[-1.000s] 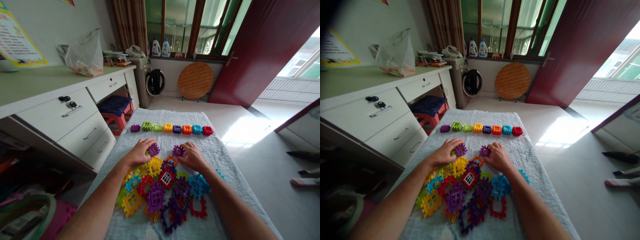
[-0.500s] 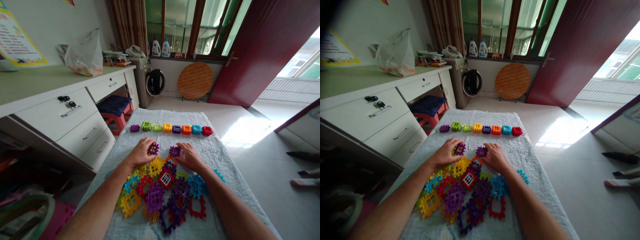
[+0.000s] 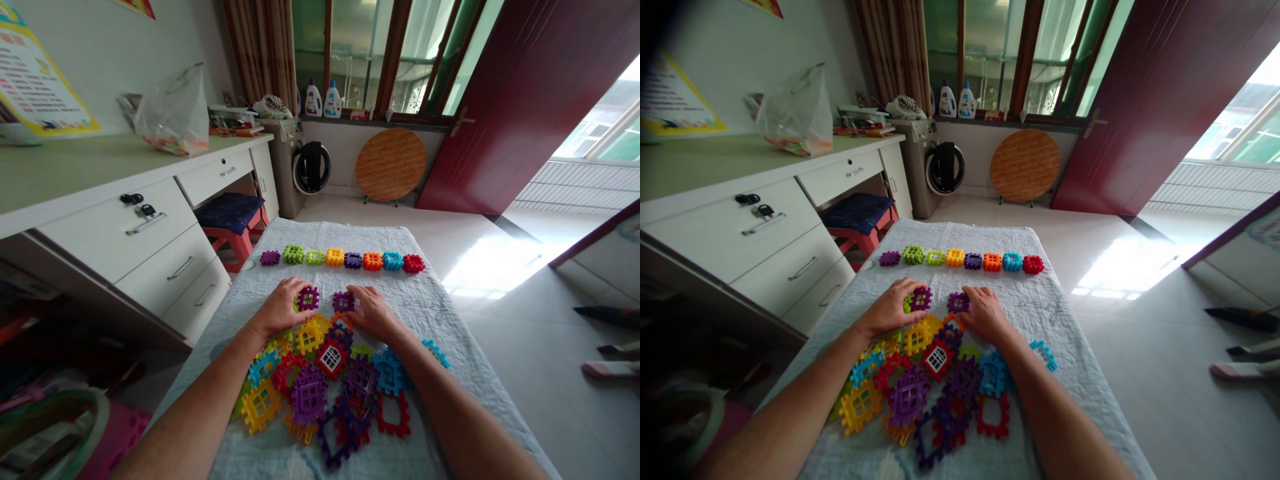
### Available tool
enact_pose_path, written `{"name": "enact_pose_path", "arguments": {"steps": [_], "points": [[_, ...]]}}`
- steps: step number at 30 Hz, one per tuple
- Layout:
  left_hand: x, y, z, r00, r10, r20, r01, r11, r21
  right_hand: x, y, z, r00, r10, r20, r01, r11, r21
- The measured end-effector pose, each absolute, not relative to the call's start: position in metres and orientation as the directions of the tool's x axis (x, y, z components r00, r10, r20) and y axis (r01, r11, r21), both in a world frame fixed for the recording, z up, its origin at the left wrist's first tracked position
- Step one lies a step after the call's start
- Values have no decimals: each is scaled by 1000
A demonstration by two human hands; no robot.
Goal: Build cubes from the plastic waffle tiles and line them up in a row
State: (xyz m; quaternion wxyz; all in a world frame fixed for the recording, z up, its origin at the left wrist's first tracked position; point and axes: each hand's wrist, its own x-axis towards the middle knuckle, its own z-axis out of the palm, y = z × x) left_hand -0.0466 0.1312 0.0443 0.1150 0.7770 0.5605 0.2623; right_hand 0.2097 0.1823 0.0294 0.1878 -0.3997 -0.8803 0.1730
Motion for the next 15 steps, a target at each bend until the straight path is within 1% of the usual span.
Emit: {"name": "enact_pose_path", "arguments": {"steps": [2, 5, 8, 10, 12, 15], "points": [[-47, 131, 46, 236, 929, 284, 812, -349, 468, 207, 183, 30, -612, 758, 225, 620, 636, -459], [-46, 130, 48, 231, 932, 279, 813, -343, 471, 206, 183, 31, -582, 742, 332, 564, 663, -493], [-42, 130, 47, 198, 942, 271, 798, -315, 513, 206, 182, 31, -550, 732, 403, 516, 677, -525], [-38, 131, 44, 164, 957, 240, 772, -277, 573, 208, 181, 31, -556, 735, 388, 529, 673, -517], [-34, 133, 42, 161, 966, 203, 740, -254, 623, 209, 180, 32, -575, 749, 328, 580, 656, -483], [-30, 135, 39, 206, 957, 203, 725, -289, 626, 209, 181, 32, -584, 777, 234, 648, 621, -442]]}}
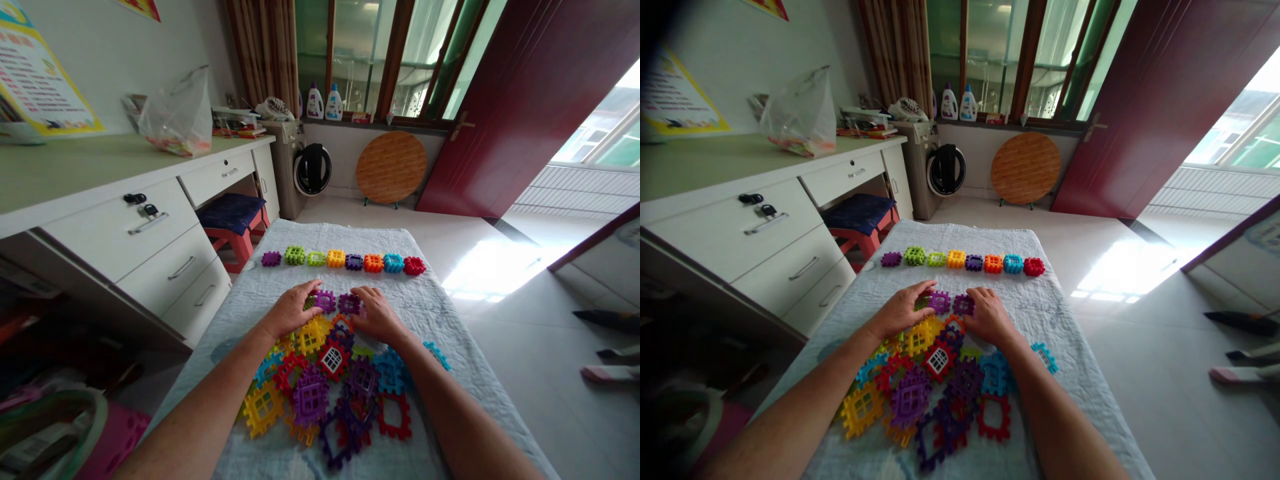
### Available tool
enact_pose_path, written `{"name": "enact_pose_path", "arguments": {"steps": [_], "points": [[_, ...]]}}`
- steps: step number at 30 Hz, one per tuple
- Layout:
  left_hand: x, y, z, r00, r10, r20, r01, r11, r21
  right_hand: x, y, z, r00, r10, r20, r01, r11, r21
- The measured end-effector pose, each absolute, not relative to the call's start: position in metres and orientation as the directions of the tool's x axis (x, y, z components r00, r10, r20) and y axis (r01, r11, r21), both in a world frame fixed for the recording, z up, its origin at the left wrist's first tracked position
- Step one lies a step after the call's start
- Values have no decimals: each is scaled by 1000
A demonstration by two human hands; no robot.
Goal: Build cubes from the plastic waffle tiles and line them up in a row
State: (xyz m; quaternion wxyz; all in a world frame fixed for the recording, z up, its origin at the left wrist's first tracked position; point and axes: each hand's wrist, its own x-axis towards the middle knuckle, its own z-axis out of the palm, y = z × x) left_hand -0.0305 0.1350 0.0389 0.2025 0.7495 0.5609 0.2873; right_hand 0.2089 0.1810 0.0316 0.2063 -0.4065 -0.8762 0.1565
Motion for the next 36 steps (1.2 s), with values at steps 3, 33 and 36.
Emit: {"name": "enact_pose_path", "arguments": {"steps": [3, 33, 36], "points": [[-33, 136, 37, 226, 941, 253, 752, -333, 569, 209, 183, 31, -589, 781, 209, 656, 613, -440], [-39, 135, 54, 271, 937, 222, 797, -347, 495, 179, 197, 51, -688, 700, 189, 572, 685, -452], [-33, 140, 63, 314, 935, 164, 827, -354, 436, 212, 208, 60, -659, 732, 173, 605, 653, -455]]}}
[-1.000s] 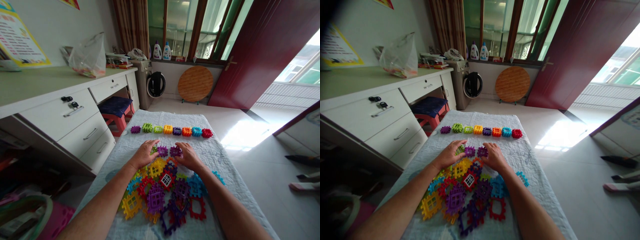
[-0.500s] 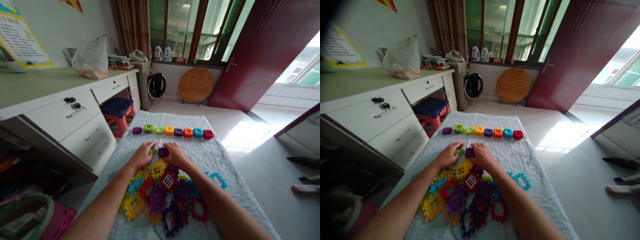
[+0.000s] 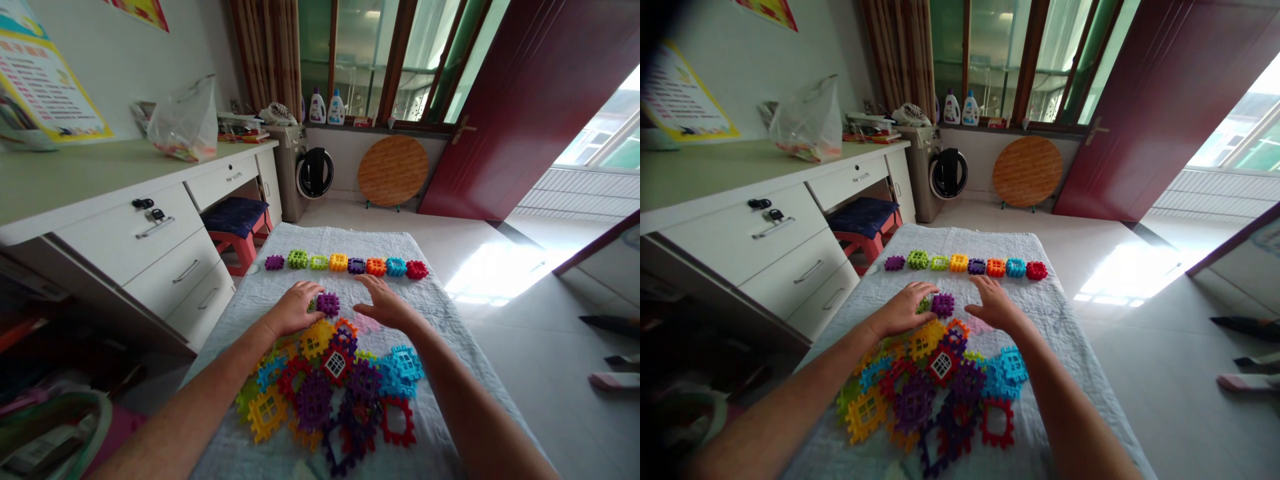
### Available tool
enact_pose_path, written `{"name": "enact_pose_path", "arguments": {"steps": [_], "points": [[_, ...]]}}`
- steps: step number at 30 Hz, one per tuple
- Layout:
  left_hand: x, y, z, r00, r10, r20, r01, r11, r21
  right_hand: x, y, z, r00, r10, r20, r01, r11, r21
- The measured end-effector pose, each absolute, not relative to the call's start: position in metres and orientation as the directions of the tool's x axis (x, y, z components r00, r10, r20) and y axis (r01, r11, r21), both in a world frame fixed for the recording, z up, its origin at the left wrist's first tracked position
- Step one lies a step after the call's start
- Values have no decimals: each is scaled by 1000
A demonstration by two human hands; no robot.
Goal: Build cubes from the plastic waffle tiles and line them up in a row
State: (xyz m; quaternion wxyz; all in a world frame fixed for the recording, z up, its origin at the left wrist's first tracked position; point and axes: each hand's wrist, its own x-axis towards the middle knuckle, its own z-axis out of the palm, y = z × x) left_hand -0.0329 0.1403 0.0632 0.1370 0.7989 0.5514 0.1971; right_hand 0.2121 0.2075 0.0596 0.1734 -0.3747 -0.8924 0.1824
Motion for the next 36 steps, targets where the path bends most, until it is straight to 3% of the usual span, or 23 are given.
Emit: {"name": "enact_pose_path", "arguments": {"steps": [6, 11, 24, 27, 31, 36], "points": [[-9, 162, 70, 403, 915, 6, 872, -386, 300, 257, 213, 43, -555, 827, 90, 716, 530, -454], [1, 173, 74, 406, 906, -122, 907, -382, 180, 263, 212, 26, -529, 839, 125, 718, 522, -461], [10, 172, 81, 351, 919, -179, 936, -345, 68, 264, 209, 23, -528, 841, 119, 735, 522, -432], [7, 171, 80, 357, 925, -128, 934, -350, 74, 262, 207, 24, -525, 844, 105, 749, 518, -413], [-26, 170, 79, 337, 940, 53, 924, -341, 171, 263, 207, 23, -529, 842, 101, 753, 522, -401], [-104, 179, 76, 132, 983, 129, 961, -159, 227, 264, 209, 20, -534, 839, 103, 747, 525, -407]]}}
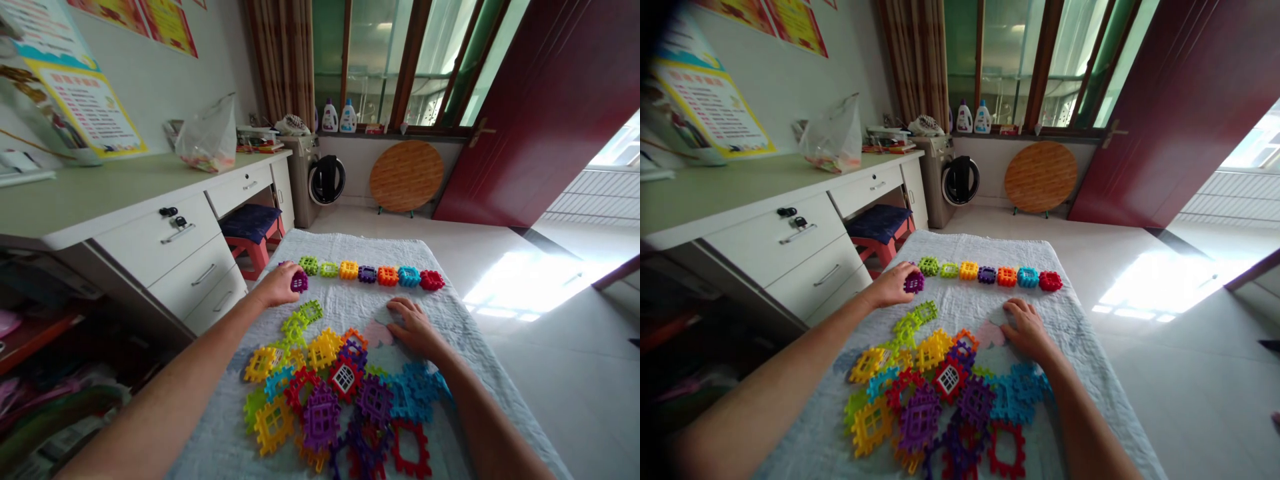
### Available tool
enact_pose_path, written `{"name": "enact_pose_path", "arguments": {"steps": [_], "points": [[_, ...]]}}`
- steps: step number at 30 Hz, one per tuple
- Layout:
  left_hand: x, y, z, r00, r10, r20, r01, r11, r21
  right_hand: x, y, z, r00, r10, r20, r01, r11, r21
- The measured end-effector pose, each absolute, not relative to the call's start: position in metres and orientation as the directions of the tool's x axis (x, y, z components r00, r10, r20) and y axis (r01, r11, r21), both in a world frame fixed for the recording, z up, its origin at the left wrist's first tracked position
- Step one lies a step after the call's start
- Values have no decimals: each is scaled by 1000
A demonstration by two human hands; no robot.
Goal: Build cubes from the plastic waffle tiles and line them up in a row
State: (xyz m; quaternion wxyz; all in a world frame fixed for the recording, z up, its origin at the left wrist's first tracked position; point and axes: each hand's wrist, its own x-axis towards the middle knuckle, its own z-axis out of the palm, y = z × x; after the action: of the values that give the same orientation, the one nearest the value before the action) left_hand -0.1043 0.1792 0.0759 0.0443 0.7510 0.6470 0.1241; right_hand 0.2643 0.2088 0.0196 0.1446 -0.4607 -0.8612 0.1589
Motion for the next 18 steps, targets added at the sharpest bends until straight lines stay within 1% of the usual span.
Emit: {"name": "enact_pose_path", "arguments": {"steps": [2, 6, 12, 18], "points": [[-133, 189, 74, 19, 996, 90, 980, -37, 194, 265, 209, 18, -534, 839, 107, 746, 527, -407], [-163, 213, 75, -52, 998, 24, 988, 48, 149, 265, 210, 15, -533, 839, 112, 746, 528, -405], [-164, 245, 75, -47, 997, -60, 992, 53, 110, 265, 208, 17, -532, 839, 113, 749, 528, -400], [-158, 257, 68, -47, 981, -187, 996, 61, 70, 264, 207, 21, -533, 841, 94, 753, 522, -399]]}}
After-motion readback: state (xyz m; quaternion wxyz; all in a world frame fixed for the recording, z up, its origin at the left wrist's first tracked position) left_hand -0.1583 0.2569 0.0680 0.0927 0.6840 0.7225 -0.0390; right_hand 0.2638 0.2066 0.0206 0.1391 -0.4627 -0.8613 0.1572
